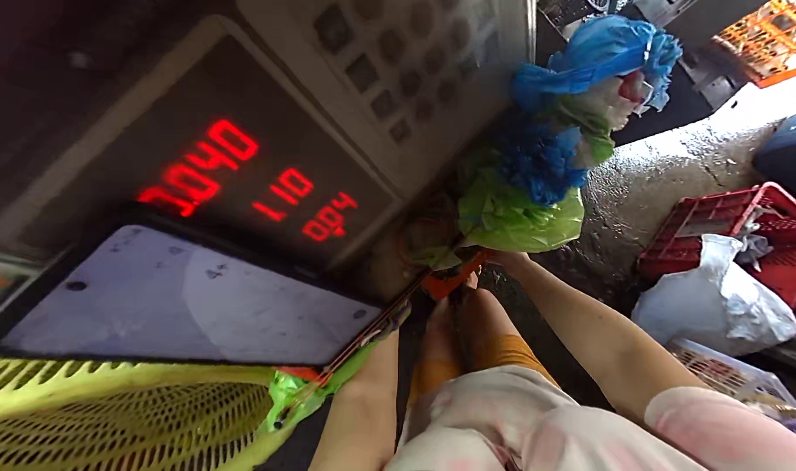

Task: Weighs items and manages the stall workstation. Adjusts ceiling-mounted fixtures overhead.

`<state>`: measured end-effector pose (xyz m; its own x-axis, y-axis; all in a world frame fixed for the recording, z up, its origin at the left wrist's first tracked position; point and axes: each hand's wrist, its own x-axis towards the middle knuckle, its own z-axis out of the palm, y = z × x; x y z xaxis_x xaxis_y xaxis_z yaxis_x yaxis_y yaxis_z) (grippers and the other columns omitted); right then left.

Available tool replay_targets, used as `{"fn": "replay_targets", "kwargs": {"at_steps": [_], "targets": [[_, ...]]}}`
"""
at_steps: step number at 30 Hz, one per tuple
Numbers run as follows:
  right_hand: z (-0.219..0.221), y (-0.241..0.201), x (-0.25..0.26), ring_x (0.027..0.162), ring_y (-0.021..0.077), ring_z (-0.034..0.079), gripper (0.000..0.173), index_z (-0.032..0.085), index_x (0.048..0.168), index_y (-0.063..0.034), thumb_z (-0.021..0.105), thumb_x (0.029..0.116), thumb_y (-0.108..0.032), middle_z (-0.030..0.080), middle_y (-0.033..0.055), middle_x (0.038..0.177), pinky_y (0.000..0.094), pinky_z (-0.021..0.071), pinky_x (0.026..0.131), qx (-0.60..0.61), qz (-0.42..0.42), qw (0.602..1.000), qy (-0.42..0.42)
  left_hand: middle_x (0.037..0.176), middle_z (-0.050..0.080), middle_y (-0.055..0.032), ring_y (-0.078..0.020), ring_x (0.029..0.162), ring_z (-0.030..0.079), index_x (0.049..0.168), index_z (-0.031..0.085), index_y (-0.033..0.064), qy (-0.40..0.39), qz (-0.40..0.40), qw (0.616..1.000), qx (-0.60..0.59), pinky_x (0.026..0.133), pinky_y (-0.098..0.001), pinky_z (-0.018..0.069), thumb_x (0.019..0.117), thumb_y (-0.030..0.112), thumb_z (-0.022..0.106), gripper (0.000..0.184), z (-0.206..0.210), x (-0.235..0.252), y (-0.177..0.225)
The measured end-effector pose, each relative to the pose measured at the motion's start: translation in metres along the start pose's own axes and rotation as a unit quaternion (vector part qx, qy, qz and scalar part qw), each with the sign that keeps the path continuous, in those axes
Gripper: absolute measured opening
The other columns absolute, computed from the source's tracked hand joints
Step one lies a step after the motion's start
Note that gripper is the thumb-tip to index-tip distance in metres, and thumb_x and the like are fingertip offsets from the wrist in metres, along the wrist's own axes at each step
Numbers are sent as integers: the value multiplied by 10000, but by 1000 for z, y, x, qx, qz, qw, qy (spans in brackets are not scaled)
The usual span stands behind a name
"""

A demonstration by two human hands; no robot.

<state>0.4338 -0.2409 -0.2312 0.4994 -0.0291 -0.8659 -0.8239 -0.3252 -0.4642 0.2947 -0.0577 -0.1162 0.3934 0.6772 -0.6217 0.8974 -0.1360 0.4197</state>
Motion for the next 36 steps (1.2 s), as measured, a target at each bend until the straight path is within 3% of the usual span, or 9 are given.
{"fn": "replay_targets", "kwargs": {"at_steps": [3, 5, 7, 9, 11, 17, 24, 31, 36], "targets": [[5, 3, -9, 1108, 372, 681, 673, 286, 1536, 9, 662, 985, -85, 558, 293, 1354, 504, 611, 885, -72, -4, 997, 20, 1444, 528, -267, -336, 1264, 571, 1464, 451, -58, -141, -63, 986, -59, 1040, -445, 483, 1078, 198, 506, 467, -16, 18, -13], [4, -15, -27, 1230, 335, 630, 653, 313, 1534, 55, 628, 995, -134, 549, 265, 1417, 466, 534, 1021, -194, 8, 981, 6, 1435, 501, -291, -367, 1259, 559, 1467, 419, -81, -127, -93, 981, -113, 979, -464, 520, 1025, 99, 577, 502, 14, 54, -37], [4, -17, -24, 1236, 368, 624, 681, 309, 1529, 68, 644, 979, -153, 585, 275, 1372, 513, 509, 1039, -256, -18, 966, 17, 1443, 480, -294, -371, 1228, 582, 1495, 371, -63, -120, -129, 972, -155, 932, -473, 559, 1031, 73, 588, 530, 38, 73, -57], [6, -7, -12, 1218, 432, 623, 704, 307, 1527, 49, 669, 961, -162, 612, 306, 1315, 598, 498, 1025, -260, -57, 963, 33, 1419, 488, -305, -382, 1134, 643, 1553, 285, 6, -97, -134, 967, -192, 852, -491, 603, 1011, 80, 622, 643, 59, 86, -89], [7, -1, -5, 1146, 450, 655, 719, 286, 1533, 22, 666, 947, -147, 635, 312, 1245, 625, 530, 958, -240, -71, 968, 32, 1449, 454, -313, -391, 1136, 640, 1586, 215, 45, -82, -142, 965, -205, 847, -503, 602, 1022, 75, 604, 686, 67, 81, -94], [0, 11, 5, 1163, 423, 657, 757, 214, 1569, -19, 665, 975, -148, 638, 281, 1258, 596, 531, 980, -183, -15, 982, -50, 1531, 376, -316, -424, 1252, 567, 1591, 199, 13, -39, -114, 985, -124, 940, -549, 558, 1049, 108, 573, 665, 71, 98, -103], [-9, 3, 20, 1204, 411, 640, 693, 259, 1550, -1, 641, 976, -70, 634, 277, 1278, 569, 515, 1017, -124, -37, 988, -86, 1374, 479, -303, -309, 1018, 644, 1532, 259, -21, -36, -149, 987, -46, 851, -412, 573, 1056, 91, 557, 573, 67, 100, -65], [-31, -6, 37, 1229, 399, 627, 556, 372, 1517, -3, 600, 1019, -94, 631, 269, 1307, 564, 489, 1057, -134, -100, 980, -111, 1379, 472, -300, -304, 1007, 609, 1557, 225, 1, -3, -176, 979, -103, 849, -411, 546, 1060, 84, 541, 595, 80, 97, -49], [-28, 1, 58, 1230, 337, 637, 565, 372, 1534, -13, 583, 1014, -79, 575, 244, 1405, 491, 538, 1034, -68, -98, 986, -115, 1302, 546, -302, -319, 1024, 609, 1454, 392, -79, -6, -131, 986, -106, 875, -436, 533, 1055, 80, 540, 455, 74, 92, -26]]}}
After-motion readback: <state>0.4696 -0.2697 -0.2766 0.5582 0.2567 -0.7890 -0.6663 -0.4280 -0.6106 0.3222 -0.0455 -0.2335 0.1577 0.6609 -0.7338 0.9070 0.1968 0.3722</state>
